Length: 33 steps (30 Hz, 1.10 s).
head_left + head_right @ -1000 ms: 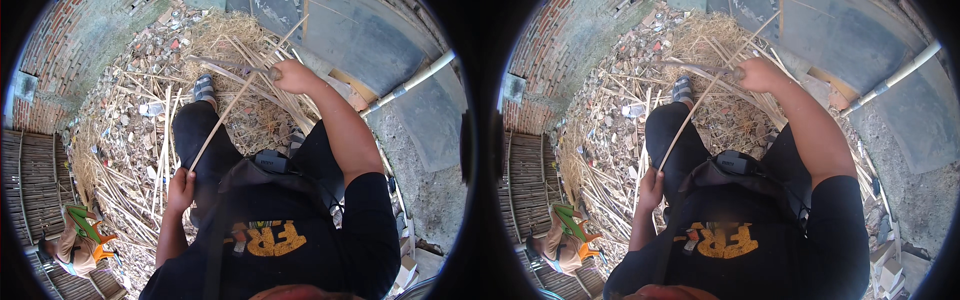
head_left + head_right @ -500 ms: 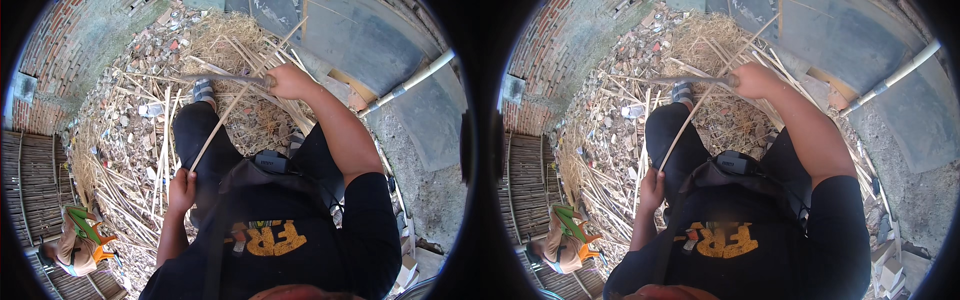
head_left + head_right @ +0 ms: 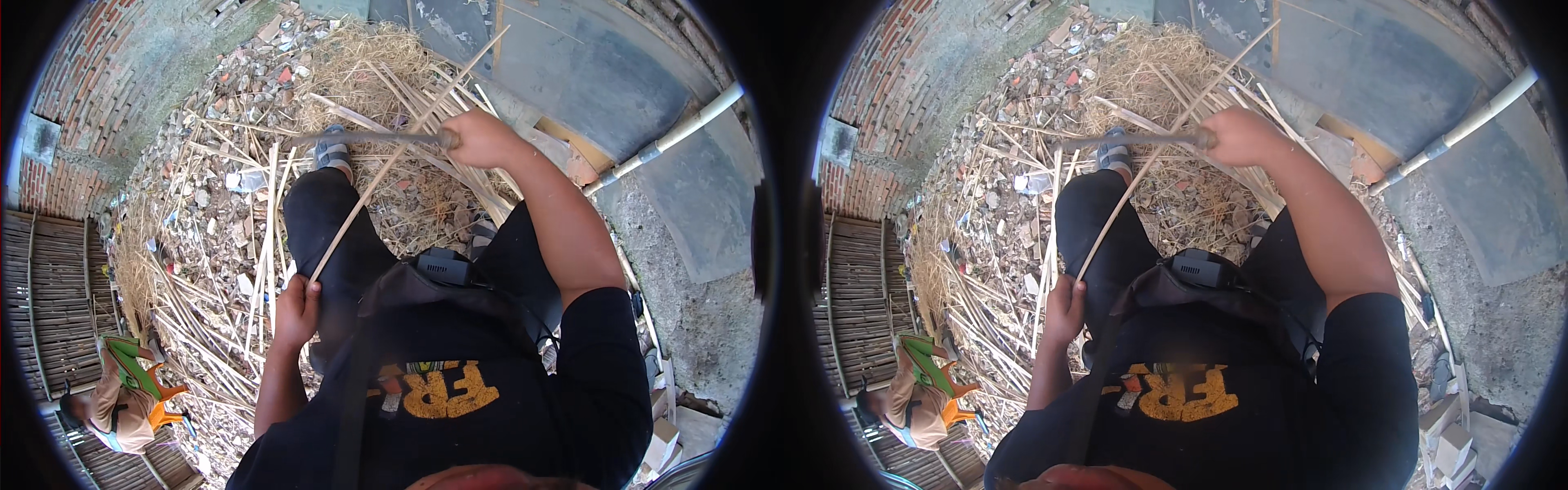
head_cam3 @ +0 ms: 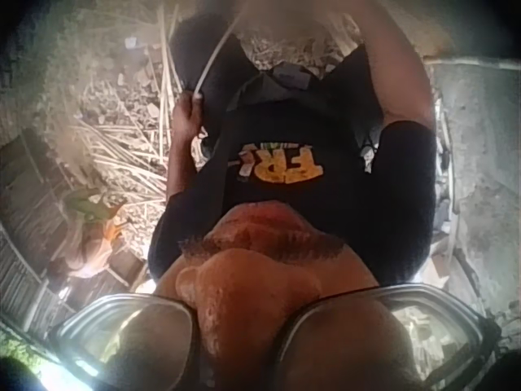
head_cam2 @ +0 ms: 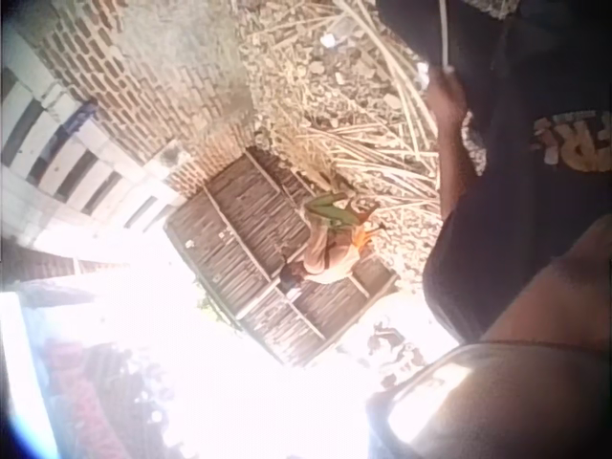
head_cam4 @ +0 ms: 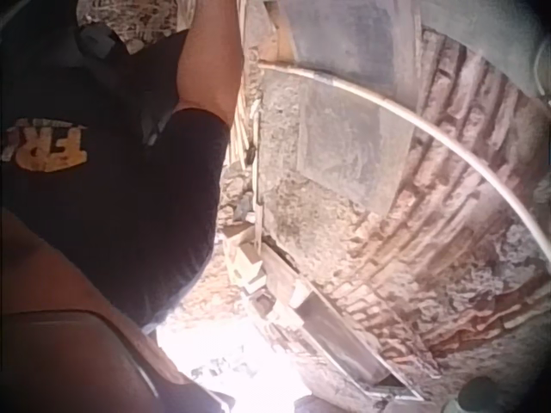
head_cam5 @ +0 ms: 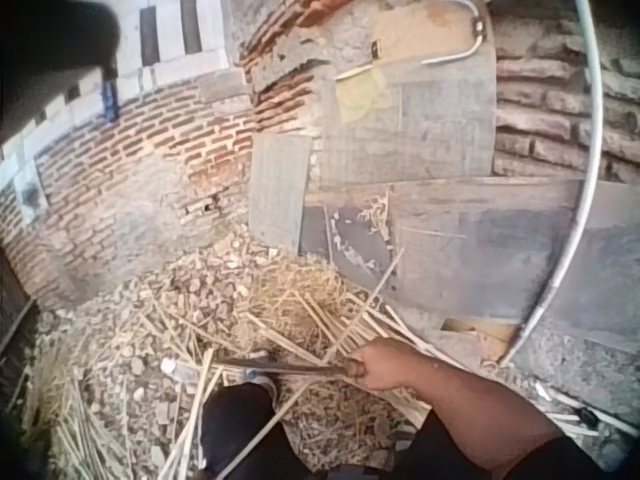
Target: The person shaves long bamboo strips with a knife while sitting in a workshop area.
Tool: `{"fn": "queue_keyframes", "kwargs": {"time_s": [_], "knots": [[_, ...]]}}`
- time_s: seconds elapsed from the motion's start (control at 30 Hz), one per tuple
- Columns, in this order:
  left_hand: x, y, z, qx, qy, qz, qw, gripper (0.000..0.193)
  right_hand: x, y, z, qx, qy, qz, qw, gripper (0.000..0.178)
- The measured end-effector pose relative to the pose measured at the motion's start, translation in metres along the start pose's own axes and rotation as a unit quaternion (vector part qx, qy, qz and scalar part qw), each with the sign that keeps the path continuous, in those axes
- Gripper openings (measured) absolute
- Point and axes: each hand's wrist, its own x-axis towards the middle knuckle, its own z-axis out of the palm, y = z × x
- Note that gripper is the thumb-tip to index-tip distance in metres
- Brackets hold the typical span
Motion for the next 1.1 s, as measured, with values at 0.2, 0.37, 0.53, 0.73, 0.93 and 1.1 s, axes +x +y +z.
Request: {"fn": "queue_keyframes", "kwargs": {"time_s": [0.2,0.37,0.53,0.73,0.93,1.1], "knots": [[0.005,0.003,0.002,-0.002,0.006,0.020,1.000,0.029,0.001,0.037,-0.016,0.042,0.070,0.089,0.993,0.046],[0.002,-0.005,0.005,-0.014,0.025,0.029,0.999,0.027,-0.032,0.040,-0.058,-0.025,0.124,0.193,0.973,0.058],[0.007,-0.001,-0.002,-0.005,-0.006,0.042,0.999,0.030,-0.086,0.033,-0.087,-0.086,0.196,0.218,0.952,0.052],[0.007,-0.012,-0.001,-0.094,-0.005,0.032,0.995,0.031,-0.166,0.052,-0.118,0.279,0.119,0.184,0.935,0.060],[0.011,-0.021,0.004,-0.184,-0.001,0.000,0.983,0.035,-0.234,0.014,-0.136,0.519,0.206,0.132,0.819,0.025],[0.012,-0.024,0.001,-0.174,-0.031,0.007,0.984,0.035,-0.271,0.018,-0.131,0.603,0.246,0.027,0.759,0.041]]}}
